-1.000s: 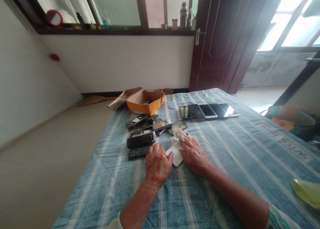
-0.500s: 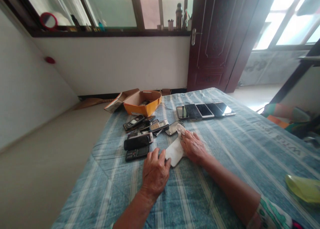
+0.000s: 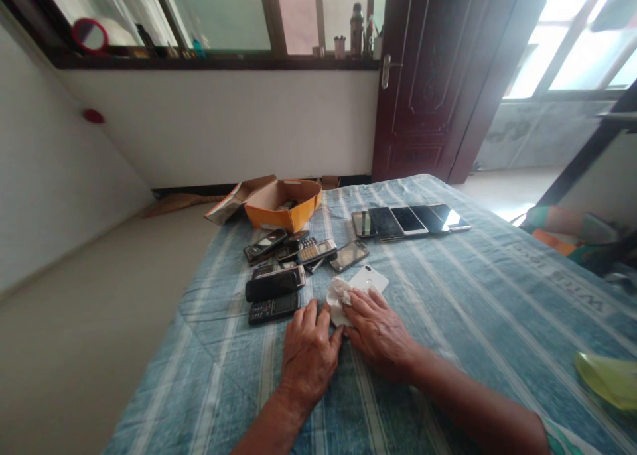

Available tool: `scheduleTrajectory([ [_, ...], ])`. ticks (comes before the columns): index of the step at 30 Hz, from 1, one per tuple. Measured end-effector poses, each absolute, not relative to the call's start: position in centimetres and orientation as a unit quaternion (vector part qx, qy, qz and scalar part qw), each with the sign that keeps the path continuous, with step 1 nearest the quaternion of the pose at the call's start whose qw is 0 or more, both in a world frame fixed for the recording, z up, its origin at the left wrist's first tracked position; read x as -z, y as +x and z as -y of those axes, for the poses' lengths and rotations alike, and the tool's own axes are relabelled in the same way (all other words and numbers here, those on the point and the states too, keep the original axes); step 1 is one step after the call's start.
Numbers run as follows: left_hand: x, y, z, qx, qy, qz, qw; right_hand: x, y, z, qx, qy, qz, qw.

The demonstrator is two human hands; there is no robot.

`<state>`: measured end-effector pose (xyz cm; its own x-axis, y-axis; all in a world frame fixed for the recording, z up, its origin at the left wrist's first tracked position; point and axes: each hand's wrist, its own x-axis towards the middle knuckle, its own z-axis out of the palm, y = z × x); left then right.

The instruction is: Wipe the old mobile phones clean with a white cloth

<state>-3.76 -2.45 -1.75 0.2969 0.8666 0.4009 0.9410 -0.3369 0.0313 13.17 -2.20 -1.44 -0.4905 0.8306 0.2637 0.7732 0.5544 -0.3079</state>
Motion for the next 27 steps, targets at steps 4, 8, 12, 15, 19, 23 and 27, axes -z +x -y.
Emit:
scheduleTrajectory([
  [4,1.6,-3.7,2.4,0.176,-0.800,0.564,0.106,1.5,13.7,0.3,-0.061,-0.501,0.840,0.198],
  [8,1.4,-3.7,2.4,0.170,-0.799,0.566,0.108,1.5,14.7,-2.1,-0.066,-0.564,0.801,0.187],
  [12,1.4,-3.6,2.4,0.170,-0.798,0.568,0.105,1.4,15.0,-1.6,-0.066,-0.580,0.793,0.175],
  [15,1.4,-3.6,2.4,0.173,-0.801,0.564,0.101,1.6,14.4,0.7,-0.064,-0.543,0.817,0.181],
  [19,1.4,-3.7,2.3,0.183,-0.804,0.557,0.099,1.9,13.3,2.9,-0.065,-0.491,0.849,0.187],
  [23,1.5,-3.8,2.2,0.187,-0.802,0.558,0.105,1.8,13.6,1.7,-0.069,-0.493,0.846,0.193],
  [27,1.5,-3.8,2.2,0.179,-0.802,0.559,0.107,1.7,14.8,-0.9,-0.066,-0.564,0.798,0.201],
])
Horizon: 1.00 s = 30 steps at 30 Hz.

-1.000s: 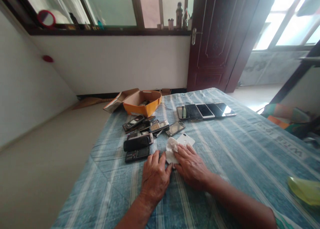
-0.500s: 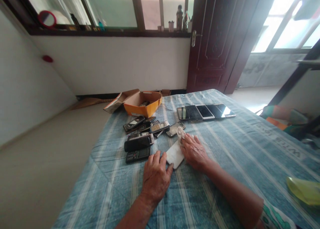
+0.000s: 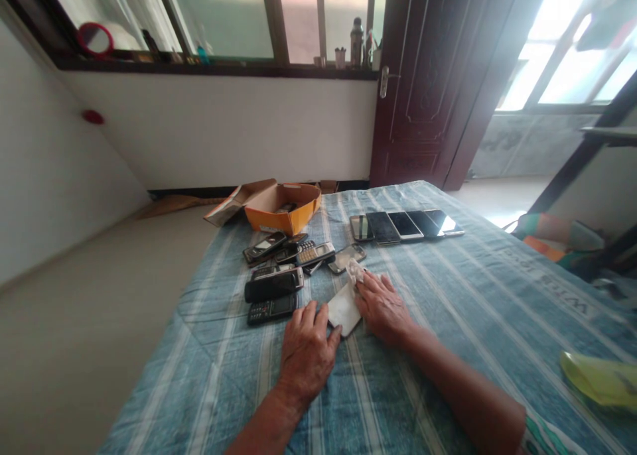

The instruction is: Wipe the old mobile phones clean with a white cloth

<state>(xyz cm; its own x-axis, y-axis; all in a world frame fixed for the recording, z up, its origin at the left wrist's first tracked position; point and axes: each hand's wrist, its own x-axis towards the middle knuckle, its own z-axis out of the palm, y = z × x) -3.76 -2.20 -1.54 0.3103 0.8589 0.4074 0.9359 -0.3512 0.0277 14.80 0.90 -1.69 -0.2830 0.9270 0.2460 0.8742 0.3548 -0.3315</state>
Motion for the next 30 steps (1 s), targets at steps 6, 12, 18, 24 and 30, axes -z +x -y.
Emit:
scheduleTrajectory([
  [6,1.7,-3.9,2.0,0.181,-0.804,0.556,0.111,2.0,13.8,-1.7,-0.051,-0.580,0.788,0.199],
  [12,2.0,-4.2,1.7,0.195,-0.807,0.547,0.107,2.0,12.2,0.9,-0.050,-0.474,0.858,0.192],
  [18,1.9,-4.1,1.8,0.209,-0.803,0.548,0.102,2.0,14.2,0.1,-0.068,-0.511,0.837,0.184],
  [24,1.6,-4.0,2.0,0.197,-0.803,0.554,0.095,1.5,14.2,-2.5,-0.056,-0.591,0.783,0.185],
  [30,1.8,-4.0,1.9,0.209,-0.800,0.556,0.084,2.1,12.8,0.5,-0.040,-0.520,0.832,0.187],
])
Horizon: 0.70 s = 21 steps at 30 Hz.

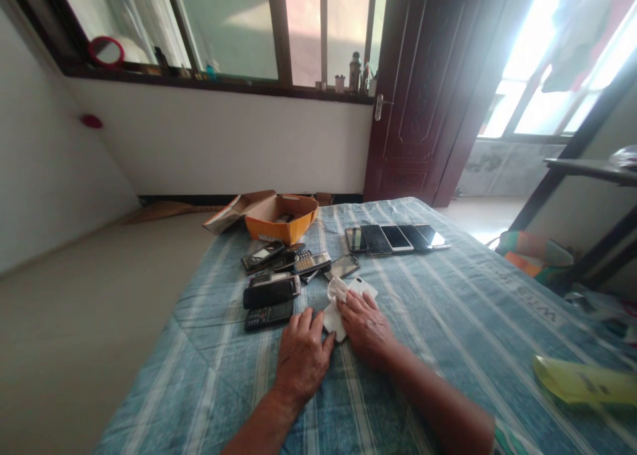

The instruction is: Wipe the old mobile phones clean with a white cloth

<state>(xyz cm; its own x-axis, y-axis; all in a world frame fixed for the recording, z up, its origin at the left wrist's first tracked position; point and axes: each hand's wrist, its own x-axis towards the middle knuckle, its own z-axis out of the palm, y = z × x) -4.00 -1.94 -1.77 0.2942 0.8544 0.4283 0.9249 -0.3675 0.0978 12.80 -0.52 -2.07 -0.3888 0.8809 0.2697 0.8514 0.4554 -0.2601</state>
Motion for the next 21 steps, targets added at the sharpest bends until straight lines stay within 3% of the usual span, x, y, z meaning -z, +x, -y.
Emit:
scheduleTrajectory([
  [21,2.1,-4.2,2.1,0.214,-0.790,0.571,0.064,2.6,12.3,3.4,-0.077,-0.464,0.851,0.234],
])
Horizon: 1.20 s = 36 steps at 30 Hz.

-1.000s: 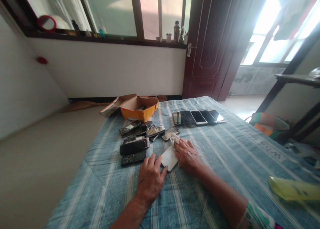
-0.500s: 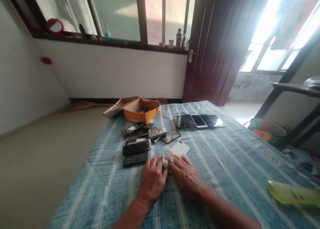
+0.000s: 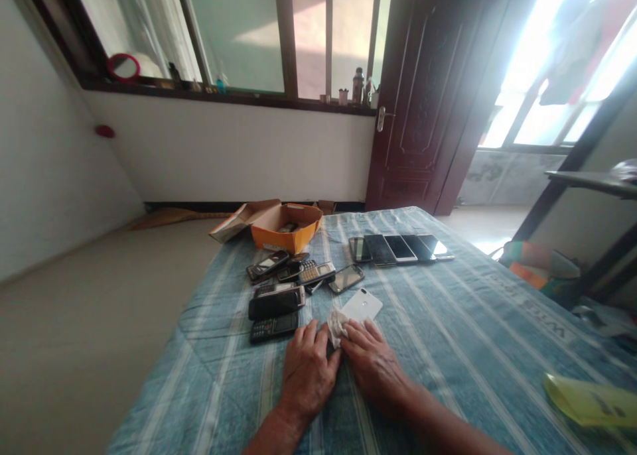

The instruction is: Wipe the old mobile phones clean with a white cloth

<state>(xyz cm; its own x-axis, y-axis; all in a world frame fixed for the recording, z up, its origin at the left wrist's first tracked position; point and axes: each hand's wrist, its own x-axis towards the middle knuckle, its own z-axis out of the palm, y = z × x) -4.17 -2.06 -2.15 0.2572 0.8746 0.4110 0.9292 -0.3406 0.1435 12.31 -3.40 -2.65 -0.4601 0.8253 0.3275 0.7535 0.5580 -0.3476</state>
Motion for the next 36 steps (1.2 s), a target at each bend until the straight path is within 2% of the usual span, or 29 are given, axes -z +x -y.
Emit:
scheduleTrajectory([
  [11,1.8,-4.7,2.1,0.219,-0.795,0.566,0.015,0.7,11.0,1.2,-0.152,-0.431,0.862,0.220],
  [21,3.1,-5.0,1.9,0.242,-0.792,0.559,0.041,0.8,13.0,3.7,-0.143,-0.423,0.873,0.195],
  [29,3.6,-5.4,1.7,0.239,-0.800,0.548,0.050,1.1,11.1,1.4,-0.152,-0.424,0.866,0.218],
  [36,3.9,-5.4,1.8,0.257,-0.796,0.542,0.080,1.8,12.2,2.3,-0.130,-0.410,0.881,0.198],
])
